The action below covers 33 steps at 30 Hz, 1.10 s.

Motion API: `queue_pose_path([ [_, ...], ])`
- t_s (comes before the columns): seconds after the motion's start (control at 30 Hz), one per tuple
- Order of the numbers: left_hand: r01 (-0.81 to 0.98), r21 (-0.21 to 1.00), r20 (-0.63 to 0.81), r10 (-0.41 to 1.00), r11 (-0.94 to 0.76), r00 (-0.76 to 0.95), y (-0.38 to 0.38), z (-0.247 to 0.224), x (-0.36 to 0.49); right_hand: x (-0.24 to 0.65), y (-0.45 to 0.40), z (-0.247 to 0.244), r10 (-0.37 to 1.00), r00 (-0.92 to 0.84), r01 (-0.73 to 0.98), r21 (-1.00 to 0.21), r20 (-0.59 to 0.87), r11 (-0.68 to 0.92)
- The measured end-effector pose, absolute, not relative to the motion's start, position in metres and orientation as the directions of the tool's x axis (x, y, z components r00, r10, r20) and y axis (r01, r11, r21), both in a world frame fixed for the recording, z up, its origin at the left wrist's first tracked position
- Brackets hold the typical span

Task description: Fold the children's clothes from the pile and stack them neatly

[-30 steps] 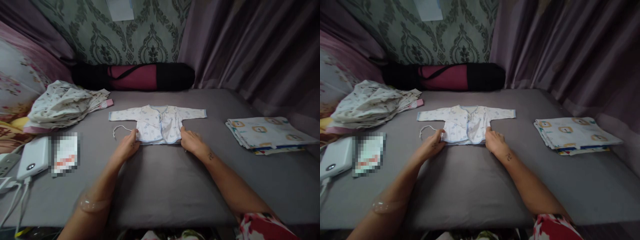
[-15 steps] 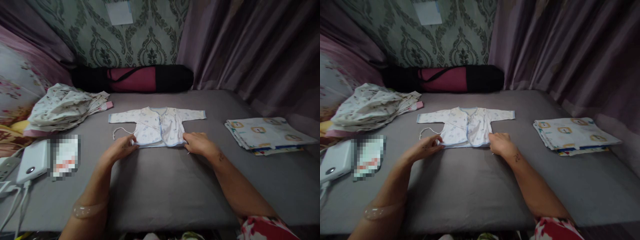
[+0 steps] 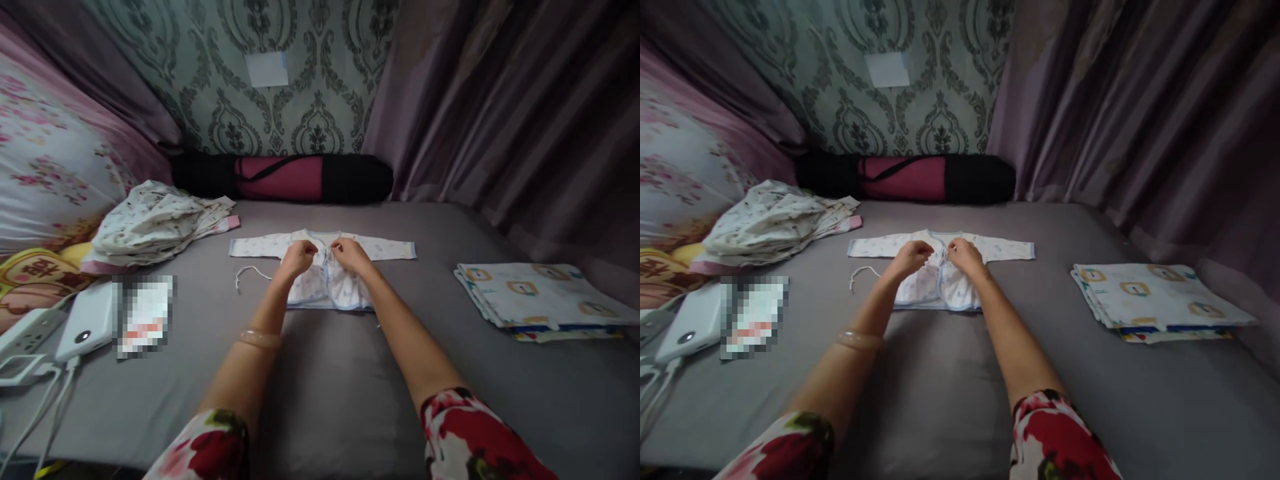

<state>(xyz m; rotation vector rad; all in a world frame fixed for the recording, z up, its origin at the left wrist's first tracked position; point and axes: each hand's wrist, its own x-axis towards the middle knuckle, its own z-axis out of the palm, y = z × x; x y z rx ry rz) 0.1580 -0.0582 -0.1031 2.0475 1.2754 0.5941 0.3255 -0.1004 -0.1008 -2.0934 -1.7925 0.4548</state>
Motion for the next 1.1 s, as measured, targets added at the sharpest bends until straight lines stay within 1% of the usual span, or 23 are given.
queue_pose_path([
  [0.07,0.608,0.739,0.078,0.934,-0.289,0.349,-0.051,-0.119,0.170,0.321,-0.093,-0.107,0.986,0.165,0.896,-0.414,-0.033,-0.164],
  [0.13,0.606,0.739,0.112,0.940,-0.295,0.321,-0.046,-0.133,0.176,0.319,-0.092,-0.111,0.987,0.149,0.920,-0.359,-0.052,-0.158],
  [0.27,0.605,0.715,0.155,0.924,-0.350,0.350,-0.042,-0.151,0.179,0.317,-0.093,-0.115,0.985,0.126,0.942,-0.297,-0.115,-0.155],
  [0.4,0.627,0.655,0.206,0.897,-0.423,0.390,-0.042,-0.158,0.179,0.319,-0.090,-0.117,0.982,0.139,0.940,-0.295,-0.124,-0.170],
  [0.5,0.648,0.614,0.210,0.885,-0.450,0.416,-0.042,-0.161,0.179,0.327,-0.084,-0.122,0.987,0.110,0.920,-0.365,-0.114,-0.145],
  [0.57,0.657,0.600,0.195,0.880,-0.456,0.433,-0.042,-0.163,0.179,0.336,-0.080,-0.129,0.993,0.083,0.880,-0.461,-0.082,-0.112],
  [0.67,0.675,0.577,0.173,0.877,-0.460,0.449,-0.041,-0.164,0.180,0.351,-0.072,-0.141,0.998,0.070,0.776,-0.628,0.009,-0.049],
  [0.77,0.692,0.547,0.161,0.870,-0.471,0.466,-0.041,-0.165,0.180,0.358,-0.065,-0.153,0.990,0.095,0.687,-0.727,0.101,0.008],
  [0.93,0.715,0.474,0.177,0.851,-0.514,0.494,-0.044,-0.165,0.180,0.352,-0.061,-0.160,0.979,0.140,0.646,-0.763,0.149,0.024],
  [1.03,0.745,0.396,0.175,0.841,-0.536,0.512,-0.047,-0.164,0.179,0.342,-0.064,-0.157,0.967,0.189,0.674,-0.738,0.171,-0.001],
  [1.1,0.760,0.352,0.162,0.835,-0.546,0.525,-0.048,-0.162,0.179,0.336,-0.067,-0.154,0.962,0.226,0.700,-0.713,0.156,-0.049],
])
